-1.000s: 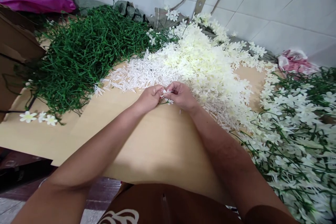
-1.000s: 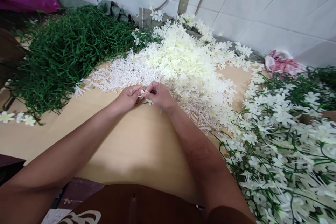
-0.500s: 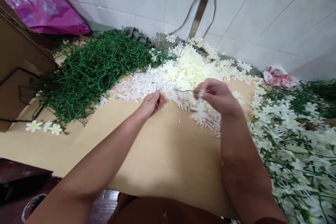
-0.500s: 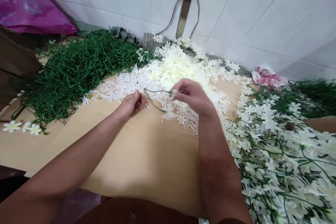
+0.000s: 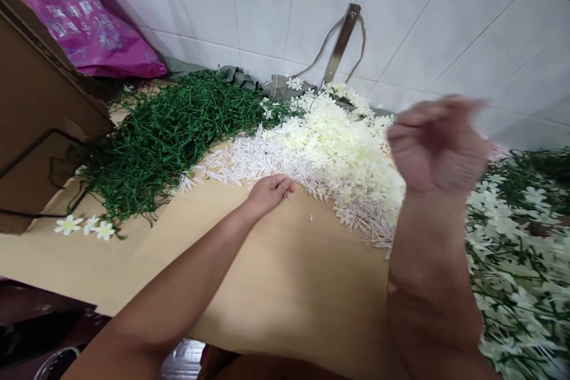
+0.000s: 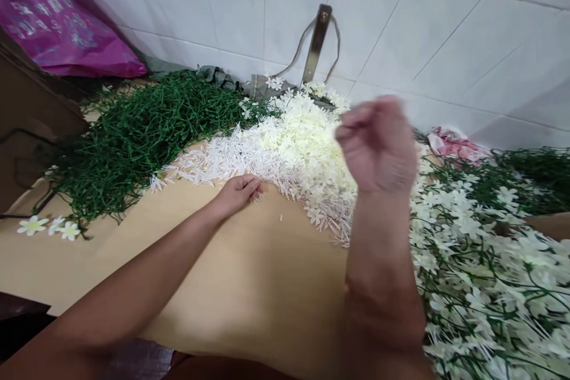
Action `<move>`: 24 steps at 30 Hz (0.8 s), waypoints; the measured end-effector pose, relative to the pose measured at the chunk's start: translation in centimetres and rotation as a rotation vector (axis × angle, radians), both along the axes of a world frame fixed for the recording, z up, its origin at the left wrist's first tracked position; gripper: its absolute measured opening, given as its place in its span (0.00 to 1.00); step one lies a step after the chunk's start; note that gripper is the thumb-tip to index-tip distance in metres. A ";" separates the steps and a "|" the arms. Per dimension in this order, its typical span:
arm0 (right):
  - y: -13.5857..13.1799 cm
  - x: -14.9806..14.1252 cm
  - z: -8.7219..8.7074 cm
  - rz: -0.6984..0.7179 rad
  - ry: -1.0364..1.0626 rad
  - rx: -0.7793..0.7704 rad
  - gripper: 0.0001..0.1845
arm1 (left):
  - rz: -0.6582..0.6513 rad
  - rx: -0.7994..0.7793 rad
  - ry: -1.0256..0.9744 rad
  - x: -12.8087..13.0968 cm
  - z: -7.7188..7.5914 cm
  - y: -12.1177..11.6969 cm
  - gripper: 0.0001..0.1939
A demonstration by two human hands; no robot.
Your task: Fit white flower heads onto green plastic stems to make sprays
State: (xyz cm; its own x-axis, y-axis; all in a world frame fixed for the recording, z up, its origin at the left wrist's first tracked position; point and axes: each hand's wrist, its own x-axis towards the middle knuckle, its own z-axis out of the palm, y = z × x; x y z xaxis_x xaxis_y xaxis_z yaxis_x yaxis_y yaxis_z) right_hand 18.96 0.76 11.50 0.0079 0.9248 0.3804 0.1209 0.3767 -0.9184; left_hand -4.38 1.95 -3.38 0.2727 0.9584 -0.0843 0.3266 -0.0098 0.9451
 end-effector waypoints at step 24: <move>15.2 -19.8 -8.5 0.069 -1.460 -0.055 0.20 | -0.058 0.103 0.184 -0.2 0.1 0.3 0.13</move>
State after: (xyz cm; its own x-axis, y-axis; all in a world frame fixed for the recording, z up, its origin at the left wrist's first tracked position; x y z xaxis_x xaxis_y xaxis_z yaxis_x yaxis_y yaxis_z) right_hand -0.80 15.99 3.01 -0.3900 0.9205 -0.0237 0.9208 0.3898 -0.0109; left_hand -4.54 2.29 -3.24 0.3163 0.9478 -0.0402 0.4894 -0.1267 0.8628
